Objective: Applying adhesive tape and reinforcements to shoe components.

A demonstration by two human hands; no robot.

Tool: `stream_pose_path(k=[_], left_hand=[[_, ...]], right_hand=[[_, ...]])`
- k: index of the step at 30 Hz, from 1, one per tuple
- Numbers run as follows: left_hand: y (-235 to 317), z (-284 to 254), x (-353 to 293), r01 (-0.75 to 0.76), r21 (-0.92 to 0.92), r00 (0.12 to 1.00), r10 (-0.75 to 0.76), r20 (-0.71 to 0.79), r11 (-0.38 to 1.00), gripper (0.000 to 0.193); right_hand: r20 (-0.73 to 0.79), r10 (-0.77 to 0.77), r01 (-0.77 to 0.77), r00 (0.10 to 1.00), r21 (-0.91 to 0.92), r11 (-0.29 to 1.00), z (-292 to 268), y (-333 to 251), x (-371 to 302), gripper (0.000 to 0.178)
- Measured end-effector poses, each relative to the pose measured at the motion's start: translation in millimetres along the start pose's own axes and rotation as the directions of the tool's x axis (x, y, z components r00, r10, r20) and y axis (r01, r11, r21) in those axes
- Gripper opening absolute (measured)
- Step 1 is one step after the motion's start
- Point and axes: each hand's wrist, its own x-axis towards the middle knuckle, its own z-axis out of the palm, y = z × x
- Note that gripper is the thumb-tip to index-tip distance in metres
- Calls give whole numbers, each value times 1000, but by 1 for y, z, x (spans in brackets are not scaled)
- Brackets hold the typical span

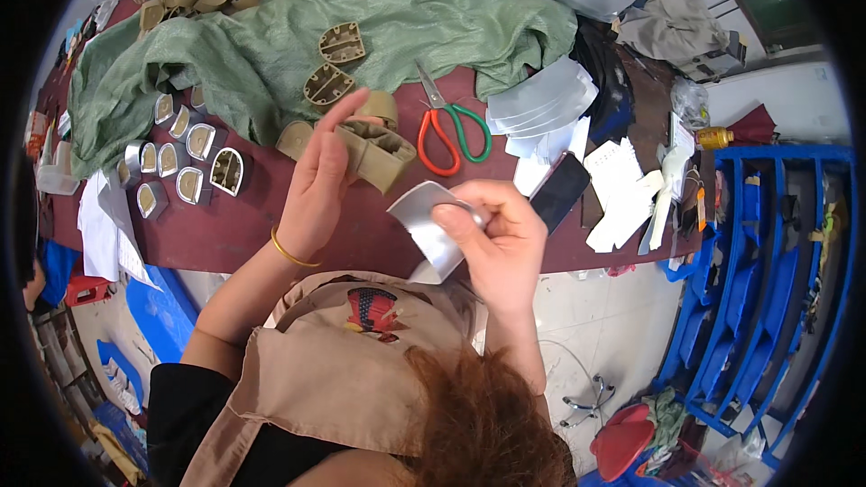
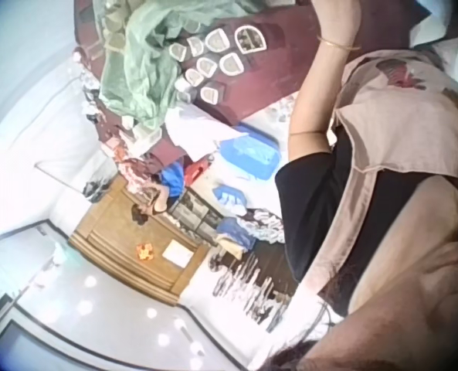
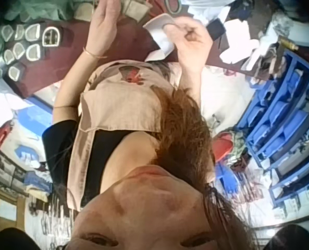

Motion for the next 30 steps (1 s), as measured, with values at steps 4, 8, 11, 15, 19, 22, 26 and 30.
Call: stream_pose_path(k=[4,8,11,15,19,22,26,30], left_hand=[[0,1,-1,-231,350,972,232,39,908,61],[2,4,-2,-274,428,959,276,58,861,74],[3,3,-4,-236,398,969,245,28,886,79],[3,3,-3,-245,422,967,250,43,873,79],[7,5,-4,-241,464,967,249,45,853,81],[9,3,-6,-274,470,958,279,59,839,65],[5,6,-7,-296,575,945,320,62,763,57],[-1,-2,-9,-190,370,977,214,-22,909,58]], right_hand=[[39,21,-18,999,-94,995,15,7,7,15],[-15,52,-53,999,-177,983,24,5,11,14],[-31,33,-40,999,-246,968,25,11,15,15],[-49,47,-58,998,-258,964,26,11,17,16],[-61,55,-69,997,-256,964,26,9,18,15],[-74,54,-72,996,-256,964,27,12,19,15],[-59,-46,22,997,-366,930,25,19,18,17],[-102,84,-112,991,-310,944,25,8,15,22]])
